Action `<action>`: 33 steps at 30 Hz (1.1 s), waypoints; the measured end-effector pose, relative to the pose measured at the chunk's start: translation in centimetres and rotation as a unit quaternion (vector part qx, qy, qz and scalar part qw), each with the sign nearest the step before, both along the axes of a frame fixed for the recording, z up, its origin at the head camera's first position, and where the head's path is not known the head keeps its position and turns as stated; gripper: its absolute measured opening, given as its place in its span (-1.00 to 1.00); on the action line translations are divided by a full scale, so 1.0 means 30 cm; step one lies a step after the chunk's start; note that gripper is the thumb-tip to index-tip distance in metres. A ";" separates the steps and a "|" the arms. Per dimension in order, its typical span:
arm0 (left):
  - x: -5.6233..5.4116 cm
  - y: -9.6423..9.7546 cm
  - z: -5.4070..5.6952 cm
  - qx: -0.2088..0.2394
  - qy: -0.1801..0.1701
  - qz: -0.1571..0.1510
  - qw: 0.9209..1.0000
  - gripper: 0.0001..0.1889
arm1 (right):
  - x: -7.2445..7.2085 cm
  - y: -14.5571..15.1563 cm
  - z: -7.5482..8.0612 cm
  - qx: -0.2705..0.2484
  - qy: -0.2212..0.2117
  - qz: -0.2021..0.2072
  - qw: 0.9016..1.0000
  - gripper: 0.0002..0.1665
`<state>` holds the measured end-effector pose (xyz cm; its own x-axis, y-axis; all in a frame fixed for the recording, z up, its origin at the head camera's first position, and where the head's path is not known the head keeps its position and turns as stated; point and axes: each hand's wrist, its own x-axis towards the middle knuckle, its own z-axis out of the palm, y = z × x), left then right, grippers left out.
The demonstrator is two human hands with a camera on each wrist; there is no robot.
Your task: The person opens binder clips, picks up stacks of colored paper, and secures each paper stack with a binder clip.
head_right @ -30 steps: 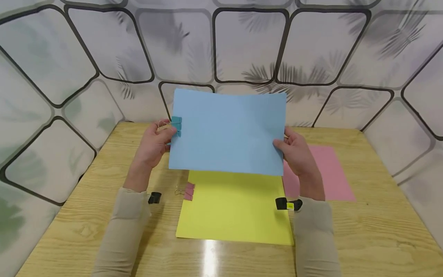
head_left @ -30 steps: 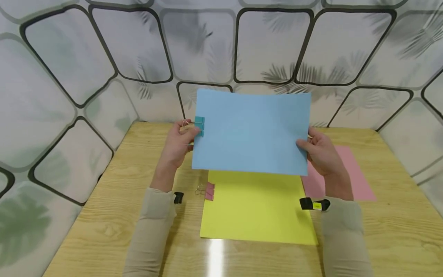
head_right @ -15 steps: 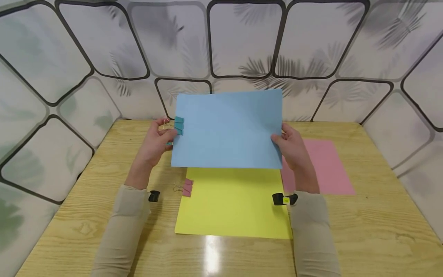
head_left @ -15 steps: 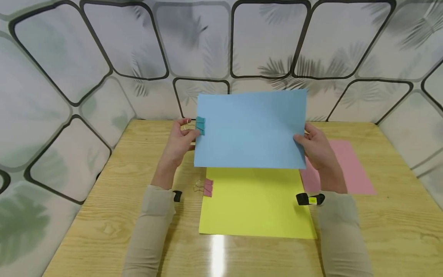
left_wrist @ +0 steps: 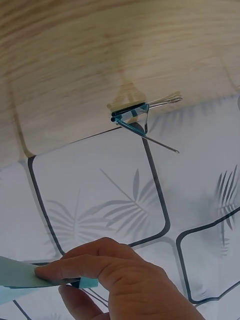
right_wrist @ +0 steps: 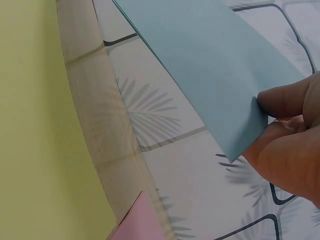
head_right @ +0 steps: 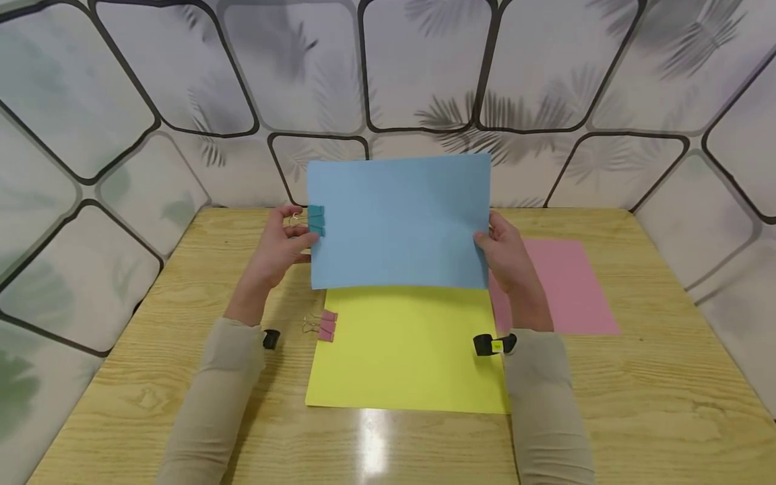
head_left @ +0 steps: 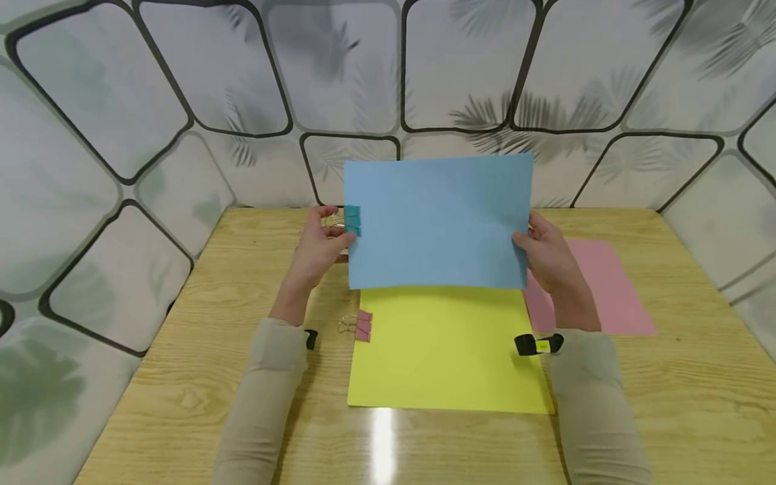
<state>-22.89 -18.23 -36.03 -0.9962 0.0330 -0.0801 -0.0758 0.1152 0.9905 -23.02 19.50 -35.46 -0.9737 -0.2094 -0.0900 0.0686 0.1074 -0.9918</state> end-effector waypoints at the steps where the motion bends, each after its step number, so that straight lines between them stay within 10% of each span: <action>1: -0.001 0.001 0.000 0.000 0.003 -0.002 1.000 -0.35 | -0.002 -0.002 -0.001 -0.001 -0.002 0.000 1.000 -0.31; 14: -0.010 0.008 -0.007 -0.051 0.041 -0.027 0.997 -0.32 | -0.026 -0.006 -0.056 -0.038 0.008 -0.043 0.998 -0.68; 27: -0.013 0.021 -0.015 -0.065 0.065 -0.021 0.996 -0.31 | -0.038 -0.025 -0.035 0.019 -0.024 -0.029 0.999 -0.15; 33: -0.016 0.021 -0.021 -0.076 0.067 -0.002 0.995 -0.33 | -0.038 -0.024 -0.035 0.039 -0.022 -0.065 0.997 -0.31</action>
<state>-23.37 -17.61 -36.66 -0.9982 0.0343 0.0494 0.0568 0.2645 0.9627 -24.15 18.77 -36.52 -0.9870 -0.0730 -0.1434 0.1292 0.1717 -0.9766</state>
